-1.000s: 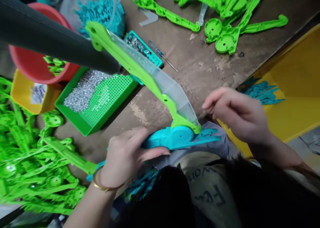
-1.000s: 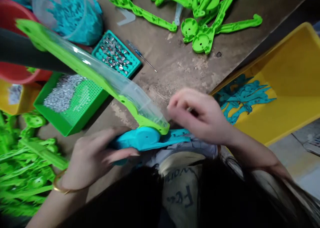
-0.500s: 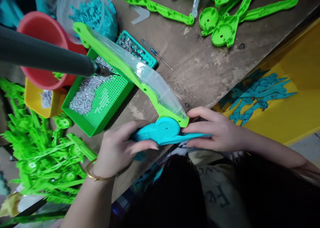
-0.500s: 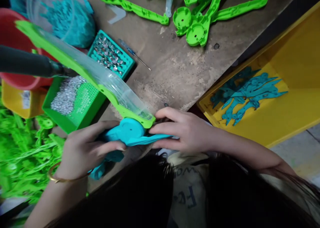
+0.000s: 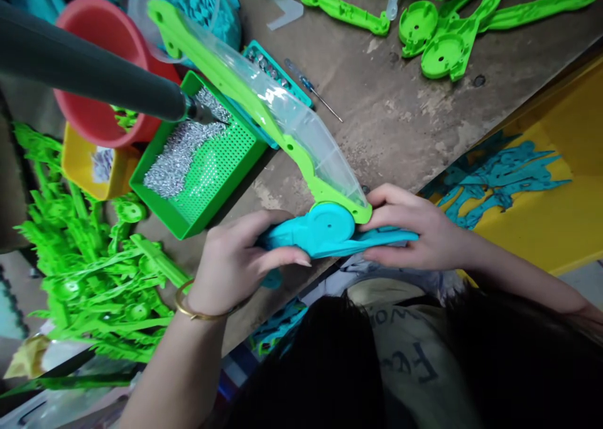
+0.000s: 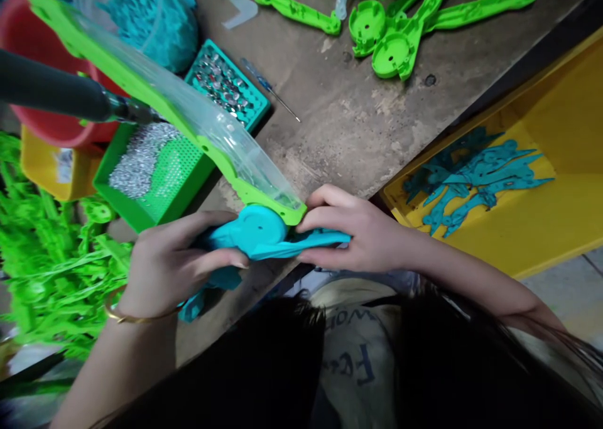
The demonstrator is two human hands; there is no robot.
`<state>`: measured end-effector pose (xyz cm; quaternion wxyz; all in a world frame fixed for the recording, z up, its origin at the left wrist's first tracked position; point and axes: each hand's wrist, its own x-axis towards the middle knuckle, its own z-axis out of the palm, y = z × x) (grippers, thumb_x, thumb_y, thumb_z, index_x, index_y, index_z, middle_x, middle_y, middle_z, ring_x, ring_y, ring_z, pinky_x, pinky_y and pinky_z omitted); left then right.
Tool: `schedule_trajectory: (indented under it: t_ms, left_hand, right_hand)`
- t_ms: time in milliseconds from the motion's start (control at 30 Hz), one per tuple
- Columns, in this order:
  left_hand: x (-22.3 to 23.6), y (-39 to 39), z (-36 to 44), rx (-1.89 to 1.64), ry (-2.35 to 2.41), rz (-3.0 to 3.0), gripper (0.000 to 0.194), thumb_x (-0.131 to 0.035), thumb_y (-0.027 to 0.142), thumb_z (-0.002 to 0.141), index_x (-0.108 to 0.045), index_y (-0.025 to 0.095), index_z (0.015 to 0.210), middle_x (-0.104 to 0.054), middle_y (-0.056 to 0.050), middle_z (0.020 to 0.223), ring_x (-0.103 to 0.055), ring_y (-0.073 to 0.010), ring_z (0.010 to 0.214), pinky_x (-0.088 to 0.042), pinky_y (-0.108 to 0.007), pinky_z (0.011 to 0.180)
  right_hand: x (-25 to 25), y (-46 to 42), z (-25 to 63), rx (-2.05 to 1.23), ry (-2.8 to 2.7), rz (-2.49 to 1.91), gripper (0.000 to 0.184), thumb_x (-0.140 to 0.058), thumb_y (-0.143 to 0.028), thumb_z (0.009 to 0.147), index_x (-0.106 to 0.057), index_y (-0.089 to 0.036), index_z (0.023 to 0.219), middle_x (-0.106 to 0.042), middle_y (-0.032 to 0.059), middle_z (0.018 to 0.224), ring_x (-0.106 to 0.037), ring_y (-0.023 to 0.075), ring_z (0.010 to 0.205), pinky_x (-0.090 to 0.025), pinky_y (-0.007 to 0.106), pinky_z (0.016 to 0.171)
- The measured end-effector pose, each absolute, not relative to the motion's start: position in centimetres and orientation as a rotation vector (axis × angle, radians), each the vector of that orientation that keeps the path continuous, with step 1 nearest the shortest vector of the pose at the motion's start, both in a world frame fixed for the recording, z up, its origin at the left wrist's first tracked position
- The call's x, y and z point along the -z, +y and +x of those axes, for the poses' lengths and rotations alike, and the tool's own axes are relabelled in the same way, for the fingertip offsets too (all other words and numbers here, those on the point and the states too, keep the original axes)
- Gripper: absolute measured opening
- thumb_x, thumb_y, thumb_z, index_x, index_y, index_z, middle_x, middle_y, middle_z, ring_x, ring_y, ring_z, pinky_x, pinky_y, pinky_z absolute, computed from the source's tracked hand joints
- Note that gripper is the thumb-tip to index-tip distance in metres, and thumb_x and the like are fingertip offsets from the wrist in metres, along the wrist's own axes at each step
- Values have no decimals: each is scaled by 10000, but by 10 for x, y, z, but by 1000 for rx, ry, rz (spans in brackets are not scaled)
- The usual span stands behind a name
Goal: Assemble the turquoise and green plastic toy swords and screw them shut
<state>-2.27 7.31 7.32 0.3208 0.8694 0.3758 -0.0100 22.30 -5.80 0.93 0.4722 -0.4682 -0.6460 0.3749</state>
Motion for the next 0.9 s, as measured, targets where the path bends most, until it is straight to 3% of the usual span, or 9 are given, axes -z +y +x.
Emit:
schedule_trajectory:
  t_ms: [133, 233, 367, 467, 567, 667, 800, 900]
  left_hand:
    - [-69, 72, -23, 37, 989, 2248, 555, -698, 708, 682, -702, 217, 941, -705, -4, 743, -627, -161, 633, -476, -249, 606]
    - [-63, 72, -23, 23, 991, 2266, 579, -660, 725, 708, -696, 195, 939, -687, 0, 707, -597, -143, 593, -437, -237, 573]
    - [-50, 75, -16, 101, 1063, 2299, 664, -585, 799, 708, -700, 190, 946, -658, -10, 676, -580, -153, 590, -410, -251, 590]
    - [-40, 77, -8, 199, 1076, 2306, 679, -556, 804, 731, -683, 186, 983, -619, -7, 649, -556, -159, 578, -388, -256, 584]
    - [-30, 77, 2, 204, 1011, 2323, 636, -551, 746, 791, -643, 176, 1057, -636, -33, 757, -588, -189, 674, -406, -271, 627]
    - [-16, 75, 13, 96, 874, 2384, 564, -530, 692, 842, -632, 157, 990, -618, -66, 863, -594, -219, 810, -442, -305, 715]
    - [-4, 79, 30, -20, 831, 2492, 537, -579, 672, 818, -615, 138, 870, -565, -79, 875, -555, -236, 848, -465, -349, 759]
    - [-21, 77, 21, -271, 809, 2524, 423, -610, 556, 864, -612, 146, 968, -575, -91, 971, -555, -232, 910, -484, -366, 800]
  right_hand:
    - [-14, -59, 226, -1070, -1518, -1199, 312, -721, -421, 812, -645, -184, 999, -633, 46, 961, -624, 130, 851, -504, 234, 720]
    - [-13, -62, 223, -1239, -1236, -1342, 346, -693, -461, 828, -622, -188, 1028, -662, 8, 818, -632, 115, 704, -487, 212, 602]
    - [-4, -62, 214, -1336, -883, -1421, 257, -635, -429, 875, -597, -184, 809, -599, -39, 625, -548, 72, 494, -440, 188, 462]
    - [3, -61, 213, -1288, -782, -1484, 255, -643, -431, 862, -589, -191, 795, -582, -49, 608, -513, 63, 465, -431, 189, 450]
    - [4, -63, 221, -1217, -847, -1648, 232, -634, -423, 865, -607, -199, 813, -552, -51, 592, -471, 59, 468, -371, 184, 433]
    - [5, -65, 232, -1130, -866, -1757, 265, -642, -445, 854, -589, -203, 759, -523, -46, 582, -426, 60, 483, -326, 190, 433]
    - [10, -65, 239, -1214, -724, -1752, 376, -668, -574, 787, -558, -216, 760, -507, -51, 564, -398, 72, 465, -303, 207, 423]
    - [10, -67, 246, -1237, -810, -1895, 422, -639, -645, 771, -576, -232, 832, -495, -58, 553, -412, 92, 466, -315, 226, 435]
